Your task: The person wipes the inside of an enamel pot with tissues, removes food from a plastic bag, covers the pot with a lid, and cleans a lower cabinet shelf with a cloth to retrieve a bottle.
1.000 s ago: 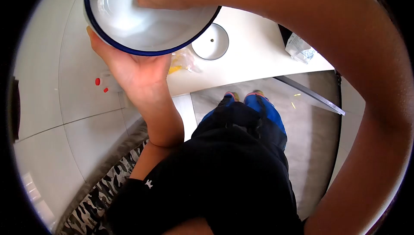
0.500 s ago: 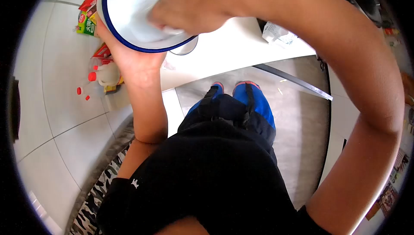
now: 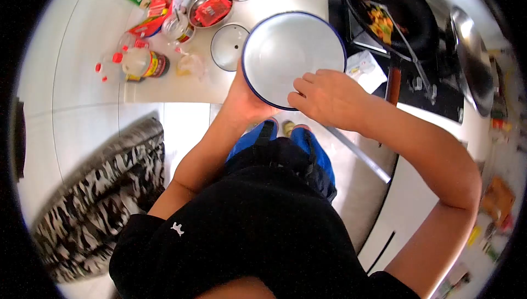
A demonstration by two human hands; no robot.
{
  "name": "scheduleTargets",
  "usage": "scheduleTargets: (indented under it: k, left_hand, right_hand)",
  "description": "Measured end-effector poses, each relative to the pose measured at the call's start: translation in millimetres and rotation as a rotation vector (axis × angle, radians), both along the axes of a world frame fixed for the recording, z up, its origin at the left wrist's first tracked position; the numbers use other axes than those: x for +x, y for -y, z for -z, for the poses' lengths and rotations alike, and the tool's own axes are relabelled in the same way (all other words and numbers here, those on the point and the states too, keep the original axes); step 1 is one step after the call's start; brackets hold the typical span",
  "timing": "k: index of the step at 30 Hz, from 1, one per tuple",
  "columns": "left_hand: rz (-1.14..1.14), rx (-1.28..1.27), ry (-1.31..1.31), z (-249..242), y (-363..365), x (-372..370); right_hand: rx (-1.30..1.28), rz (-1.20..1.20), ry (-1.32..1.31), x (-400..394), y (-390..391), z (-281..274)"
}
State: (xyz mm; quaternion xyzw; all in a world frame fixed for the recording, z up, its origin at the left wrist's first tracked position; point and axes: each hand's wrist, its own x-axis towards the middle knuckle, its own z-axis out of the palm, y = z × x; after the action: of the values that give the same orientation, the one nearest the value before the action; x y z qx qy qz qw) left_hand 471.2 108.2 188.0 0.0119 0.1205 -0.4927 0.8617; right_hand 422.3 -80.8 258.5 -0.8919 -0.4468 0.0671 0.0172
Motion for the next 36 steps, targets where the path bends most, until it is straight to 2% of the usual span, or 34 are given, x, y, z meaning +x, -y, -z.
scheduleTargets:
  k: [1,3,6,8,9,10,11,12,14,15,17,19,21,24,26,27,30,32,34,36]
  left_hand:
    - [-0.028,0.12,-0.013,10,4,-7]
    - [-0.08,0.087,0.018,38,9,-17]
    - [-0.242,0.268,0.082,70,16,-39]
    - [-0.336,0.232,-0.278,61,22,-48]
    - [-0.427,0.304,0.05,59,29,-59]
    - [-0.495,0.51,0.451,66,35,-65]
    - [-0.604,0.76,0.795,73,40,-70]
    - [-0.658,1.153,1.203,89,43,-70]
    - [-0.603,1.174,1.189,98,43,-71]
    - [-0.576,1.076,0.973,100,46,-75]
    - [-0.568,0.891,0.31,95,58,-67]
    - [-0.558,0.812,-0.191,84,65,-54]
    - [-0.514,0.886,-0.26,56,48,-59]
    - [-0.486,0.907,-0.159,85,57,-53]
    - [-0.424,0.854,-0.166,73,36,-64]
    - [-0.382,0.859,-0.065,75,24,-74]
    - [-0.327,0.817,0.253,105,-18,-115]
    - [-0.329,0.79,0.37,129,-59,-156]
    - [-0.417,0.658,0.417,202,-102,-214]
    - [-0.442,0.774,0.015,276,-149,-277]
  right_hand:
    - [0.015,-0.027,0.007,2,6,12]
    - [0.054,-0.101,0.013,10,13,28]
    - [0.048,-0.083,-0.115,20,17,44]
    - [0.064,-0.022,-0.234,22,22,58]
    - [0.043,-0.007,-0.265,23,24,61]
    - [0.017,0.013,-0.294,23,23,63]
    - [0.061,0.0,-0.306,24,26,69]
    - [0.104,-0.008,-0.32,26,28,75]
    - [0.054,0.0,-0.308,29,28,83]
    - [0.057,0.013,-0.277,30,29,90]
    - [0.08,-0.011,-0.266,31,18,88]
    - [0.066,-0.019,-0.228,33,14,93]
    - [0.01,-0.045,-0.178,32,3,85]
    - [-0.115,-0.179,0.121,38,-14,60]
    - [-0.128,-0.17,0.318,41,-20,39]
    - [-0.227,-0.096,0.339,41,-23,27]
    - [0.082,0.134,-0.07,32,-43,19]
    - [0.288,0.106,-0.449,-9,-105,25]
    - [0.474,0.357,-0.897,-70,-183,56]
    - [0.423,0.378,-1.269,-113,-238,118]
